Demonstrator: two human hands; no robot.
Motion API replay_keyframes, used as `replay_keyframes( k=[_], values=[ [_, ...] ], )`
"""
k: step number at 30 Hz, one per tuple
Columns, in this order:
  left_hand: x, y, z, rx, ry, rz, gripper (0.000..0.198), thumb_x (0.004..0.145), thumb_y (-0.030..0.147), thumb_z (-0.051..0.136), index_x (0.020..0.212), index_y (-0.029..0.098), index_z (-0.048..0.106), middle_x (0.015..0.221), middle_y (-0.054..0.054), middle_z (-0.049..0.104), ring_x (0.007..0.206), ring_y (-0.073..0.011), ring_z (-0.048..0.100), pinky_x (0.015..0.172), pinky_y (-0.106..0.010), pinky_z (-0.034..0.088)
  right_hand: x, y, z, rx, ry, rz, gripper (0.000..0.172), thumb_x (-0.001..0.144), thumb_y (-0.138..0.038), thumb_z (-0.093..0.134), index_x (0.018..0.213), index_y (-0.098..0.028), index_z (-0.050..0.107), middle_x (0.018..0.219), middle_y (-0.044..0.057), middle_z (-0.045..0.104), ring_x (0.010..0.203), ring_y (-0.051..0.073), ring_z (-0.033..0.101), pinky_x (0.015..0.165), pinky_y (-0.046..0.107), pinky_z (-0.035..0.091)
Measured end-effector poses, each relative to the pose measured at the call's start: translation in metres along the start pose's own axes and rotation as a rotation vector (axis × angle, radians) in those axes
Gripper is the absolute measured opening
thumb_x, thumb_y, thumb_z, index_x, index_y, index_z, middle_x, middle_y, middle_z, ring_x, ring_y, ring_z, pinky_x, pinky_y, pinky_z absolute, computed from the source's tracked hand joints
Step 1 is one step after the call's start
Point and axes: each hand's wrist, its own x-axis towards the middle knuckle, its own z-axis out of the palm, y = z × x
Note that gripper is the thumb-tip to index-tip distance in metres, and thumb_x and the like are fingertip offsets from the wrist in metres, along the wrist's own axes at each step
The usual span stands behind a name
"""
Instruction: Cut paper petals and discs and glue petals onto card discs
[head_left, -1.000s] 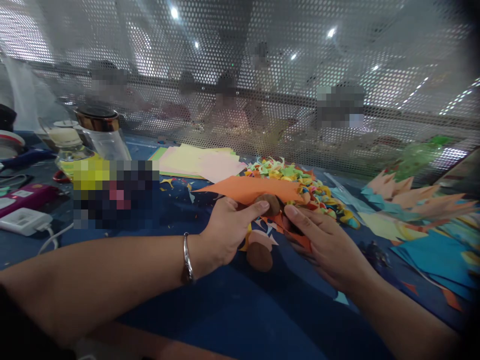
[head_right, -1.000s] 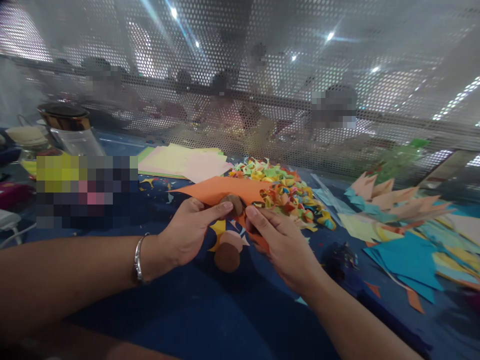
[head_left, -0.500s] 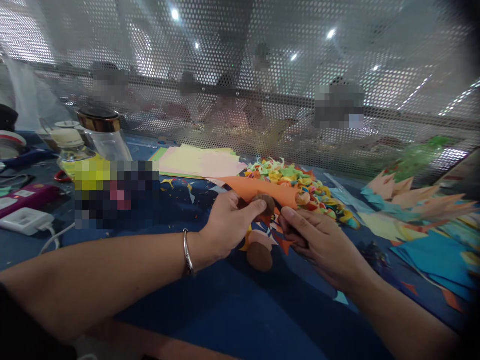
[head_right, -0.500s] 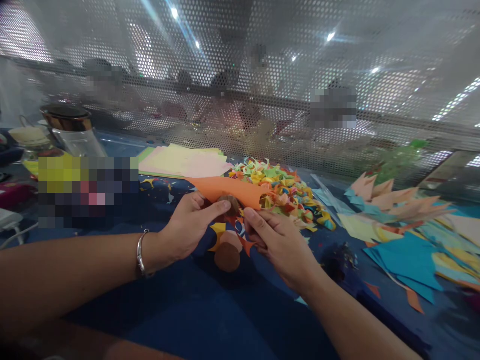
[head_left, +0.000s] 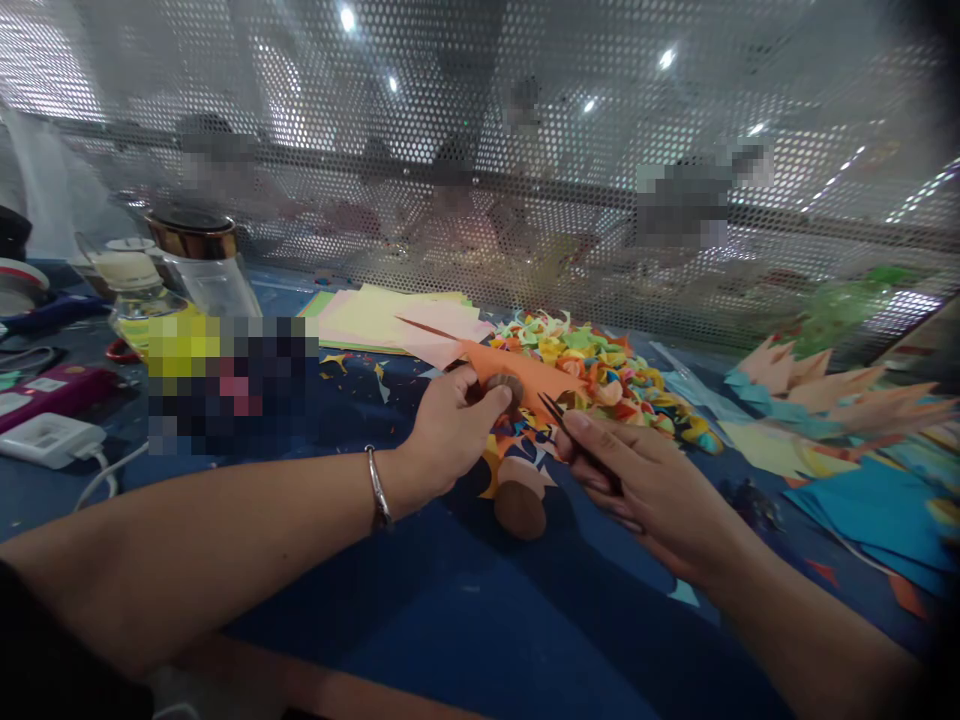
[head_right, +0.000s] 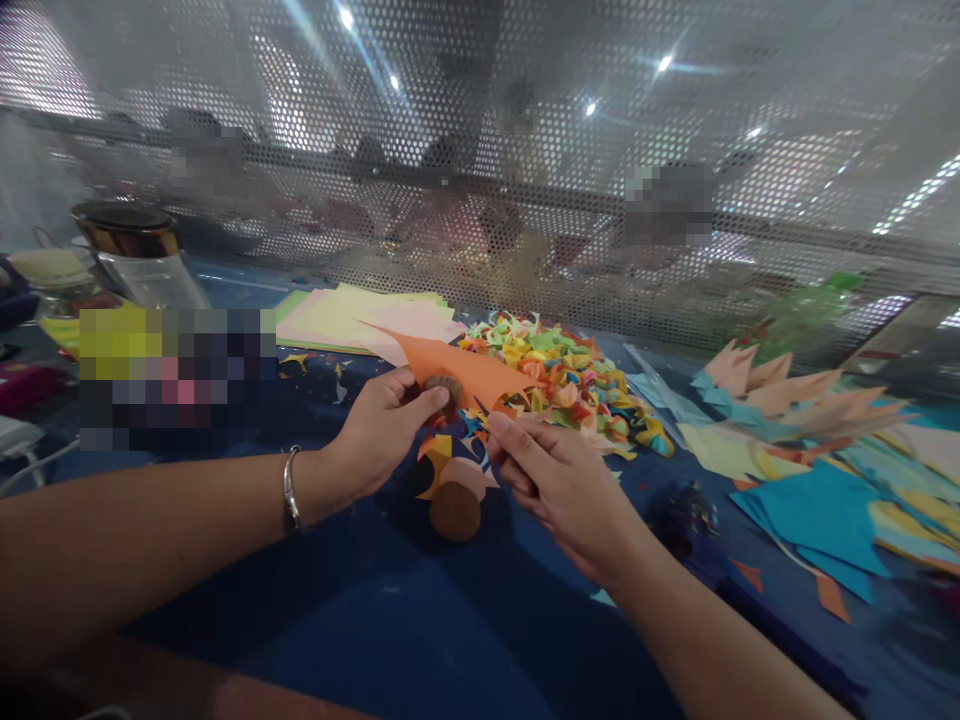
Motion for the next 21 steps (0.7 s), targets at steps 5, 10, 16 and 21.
replay_keyframes(
  k=[5, 10, 16, 21],
  values=[
    [-0.001, -0.003, 0.0, -0.038, -0.049, -0.005, 0.013, 0.076, 0.027, 0.071, 0.08, 0.016, 0.066, 0.079, -0.004, 0.066, 0.076, -0.0159, 0.061, 0.08, -0.034, 0.051, 0.0, -0.007, 0.001, -0.012, -0.019, 0.031, 0.061, 0.071, -0.077, 0.073, 0.073, -0.017, 0.061, 0.048, -0.009, 0.035, 0.036, 0.003, 0.022, 0.032, 0.017, 0.013],
    [-0.003, -0.001, 0.001, -0.059, -0.084, 0.001, 0.013, 0.078, 0.026, 0.071, 0.084, 0.016, 0.067, 0.084, -0.005, 0.068, 0.08, -0.016, 0.062, 0.086, -0.036, 0.052, 0.001, -0.006, 0.003, -0.004, -0.029, 0.048, 0.063, 0.067, -0.079, 0.075, 0.07, -0.018, 0.061, 0.047, -0.009, 0.037, 0.035, 0.002, 0.022, 0.032, 0.018, 0.012],
    [-0.009, 0.006, 0.005, -0.169, -0.115, -0.013, 0.012, 0.078, 0.022, 0.072, 0.086, 0.016, 0.064, 0.081, -0.002, 0.065, 0.074, -0.0134, 0.06, 0.081, -0.033, 0.052, 0.0, -0.006, 0.001, 0.007, -0.014, 0.07, 0.063, 0.068, -0.079, 0.074, 0.073, -0.017, 0.062, 0.047, -0.009, 0.038, 0.035, 0.002, 0.024, 0.032, 0.017, 0.013],
    [-0.01, 0.008, 0.006, -0.18, -0.099, -0.015, 0.015, 0.079, 0.021, 0.071, 0.092, 0.015, 0.065, 0.084, -0.003, 0.067, 0.074, -0.0135, 0.06, 0.079, -0.032, 0.051, -0.001, -0.008, 0.001, 0.009, -0.022, 0.059, 0.062, 0.069, -0.078, 0.074, 0.073, -0.018, 0.061, 0.047, -0.009, 0.037, 0.035, 0.002, 0.023, 0.033, 0.017, 0.013]
  ],
)
